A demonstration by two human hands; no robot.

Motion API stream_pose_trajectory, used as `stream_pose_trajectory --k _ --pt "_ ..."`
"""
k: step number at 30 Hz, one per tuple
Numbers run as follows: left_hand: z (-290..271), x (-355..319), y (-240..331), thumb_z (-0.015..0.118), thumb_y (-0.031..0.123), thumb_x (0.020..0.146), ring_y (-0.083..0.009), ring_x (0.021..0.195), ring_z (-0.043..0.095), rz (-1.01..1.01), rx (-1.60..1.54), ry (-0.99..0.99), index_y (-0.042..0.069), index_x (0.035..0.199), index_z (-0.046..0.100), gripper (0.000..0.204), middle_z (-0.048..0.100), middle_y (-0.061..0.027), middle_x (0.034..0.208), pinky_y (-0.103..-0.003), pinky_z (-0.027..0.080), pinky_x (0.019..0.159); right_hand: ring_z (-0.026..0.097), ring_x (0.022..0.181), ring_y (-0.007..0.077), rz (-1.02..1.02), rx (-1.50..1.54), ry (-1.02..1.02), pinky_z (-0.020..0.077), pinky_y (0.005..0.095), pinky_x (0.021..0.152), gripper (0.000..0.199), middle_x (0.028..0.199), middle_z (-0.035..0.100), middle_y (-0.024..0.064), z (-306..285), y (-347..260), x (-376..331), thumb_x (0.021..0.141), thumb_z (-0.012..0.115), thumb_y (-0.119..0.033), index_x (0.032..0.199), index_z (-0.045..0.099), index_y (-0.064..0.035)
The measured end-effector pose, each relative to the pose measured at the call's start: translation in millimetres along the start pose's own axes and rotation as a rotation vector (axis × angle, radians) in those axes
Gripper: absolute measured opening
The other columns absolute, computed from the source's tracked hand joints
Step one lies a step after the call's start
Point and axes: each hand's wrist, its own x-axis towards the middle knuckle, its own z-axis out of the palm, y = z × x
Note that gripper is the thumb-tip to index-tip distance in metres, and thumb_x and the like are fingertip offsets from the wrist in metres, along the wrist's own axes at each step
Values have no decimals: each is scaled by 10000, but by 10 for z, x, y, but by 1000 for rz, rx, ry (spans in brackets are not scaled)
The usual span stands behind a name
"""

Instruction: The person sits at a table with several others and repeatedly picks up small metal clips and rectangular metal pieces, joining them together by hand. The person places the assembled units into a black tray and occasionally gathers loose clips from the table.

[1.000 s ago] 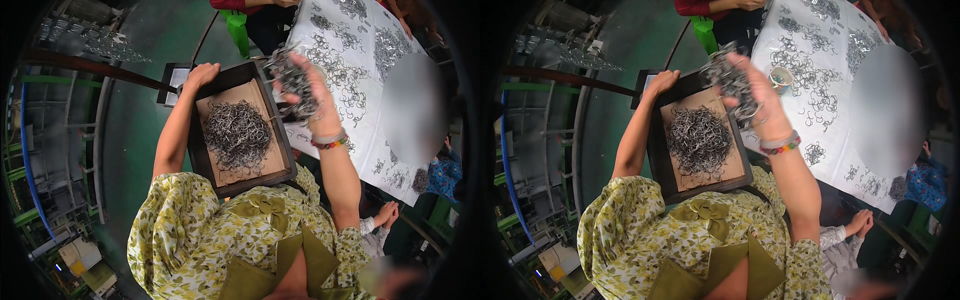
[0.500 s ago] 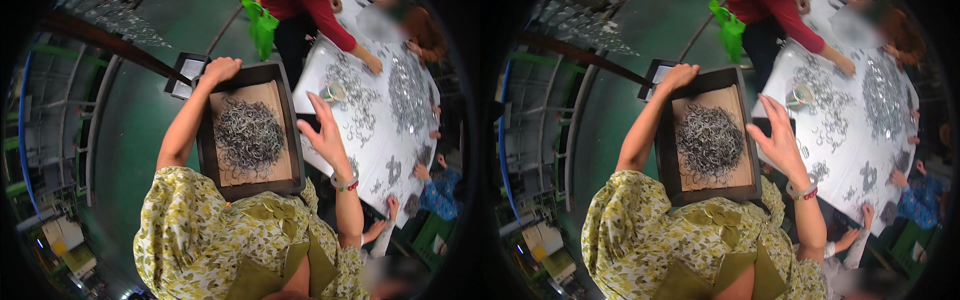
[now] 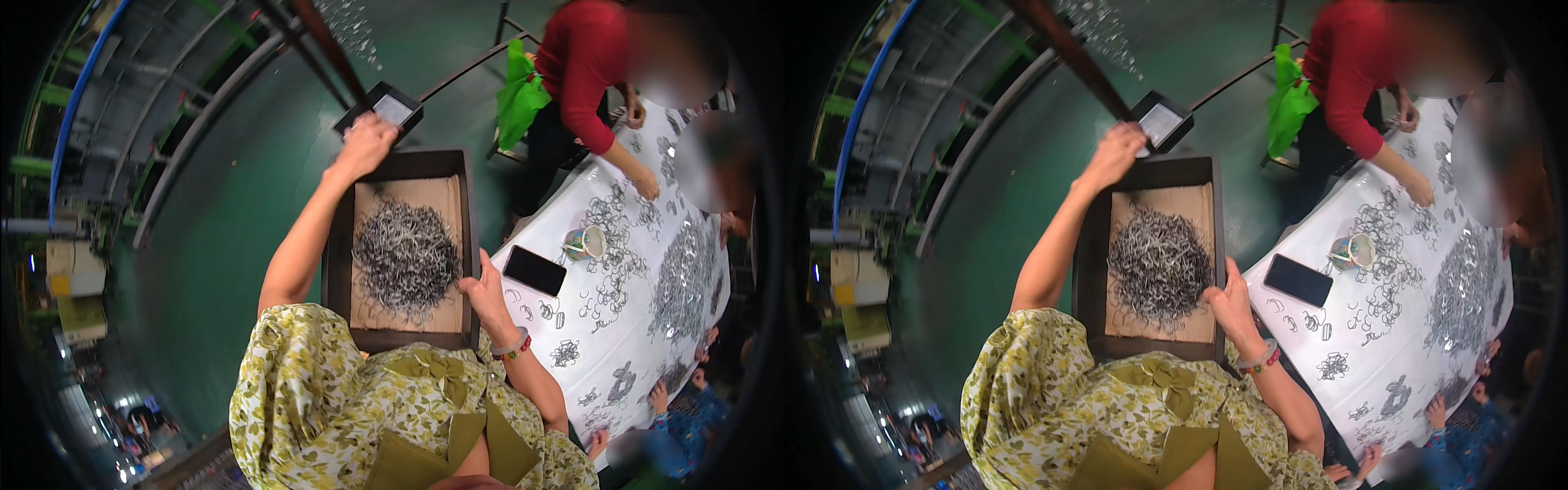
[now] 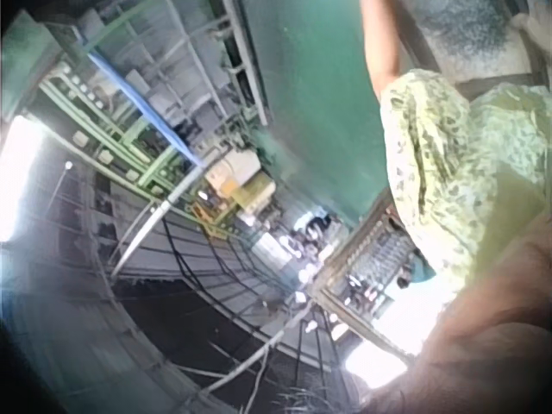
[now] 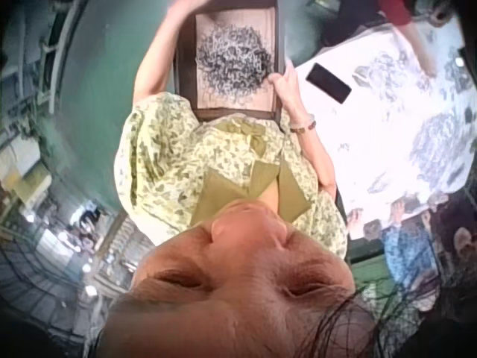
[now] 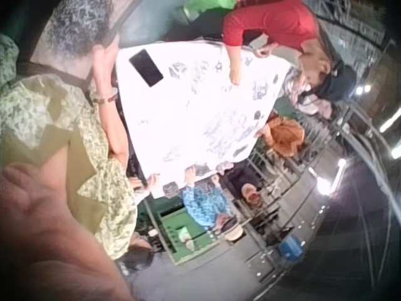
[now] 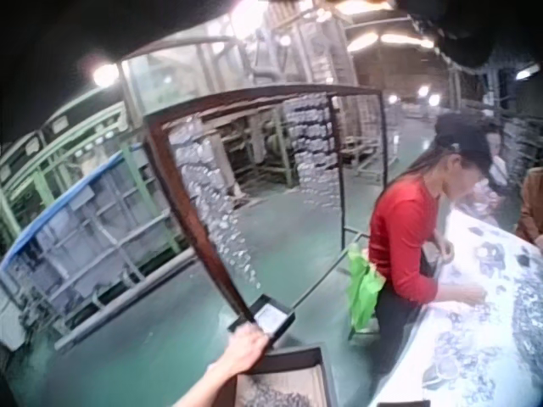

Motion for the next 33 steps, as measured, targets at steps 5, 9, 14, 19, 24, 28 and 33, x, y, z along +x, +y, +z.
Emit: stream_pose_trajectory --k 5,9,14,19,24,28,33 --pt "-884 -1404 -125 564 568 910 -388 1399 308 -456 -210 112 97 1475 388 757 305 -222 1536 -483 249 1145 582 921 184 -65 -4 -95 459 273 873 628 1082 636 141 84 -86 -1 653 515 44 1275 483 123" --pt "-837 -2571 243 672 712 737 -355 1357 389 -928 -783 -180 -55 1469 301 1123 371 -272 1473 -439 359 1074 586 904 153 -58 -37 -225 473 252 819 628 1058 638 111 117 -279 -89 666 510 51 1292 491 96" --pt "-401 -3469 488 707 461 775 -163 680 529 -1137 -869 -18 -10 1247 530 691 612 -94 937 -332 403 506 601 898 151 -132 -93 -358 485 259 811 621 1062 651 127 200 -149 -201 699 541 26 1312 472 103" --pt "-580 -3735 937 599 188 730 -162 430 413 -1396 -696 21 11 1008 566 331 570 -62 721 -359 306 368 621 1000 226 -70 -303 -505 467 314 906 627 1113 654 190 319 -33 -227 762 569 -72 1349 433 100" --pt "-359 -4104 823 599 121 675 -263 713 634 -1595 -884 190 -13 1028 523 385 596 -143 872 -393 531 585 538 1121 183 -81 -263 -685 421 309 984 643 1234 582 171 365 236 -165 863 569 -130 1437 361 73" --pt "-324 -4159 477 619 88 664 -300 788 659 -1592 -1109 313 -18 1103 466 477 599 -177 958 -421 578 669 558 1113 188 16 -84 -661 433 297 967 647 1266 578 178 687 220 -12 824 603 -119 1404 400 85" --pt "-508 -3984 -201 623 51 667 -299 736 658 -1627 -1127 473 -11 1046 480 410 596 -165 883 -430 590 643 578 1009 127 3 -358 -696 458 249 884 588 1255 591 116 1435 -100 569 784 532 -8 1366 493 57"
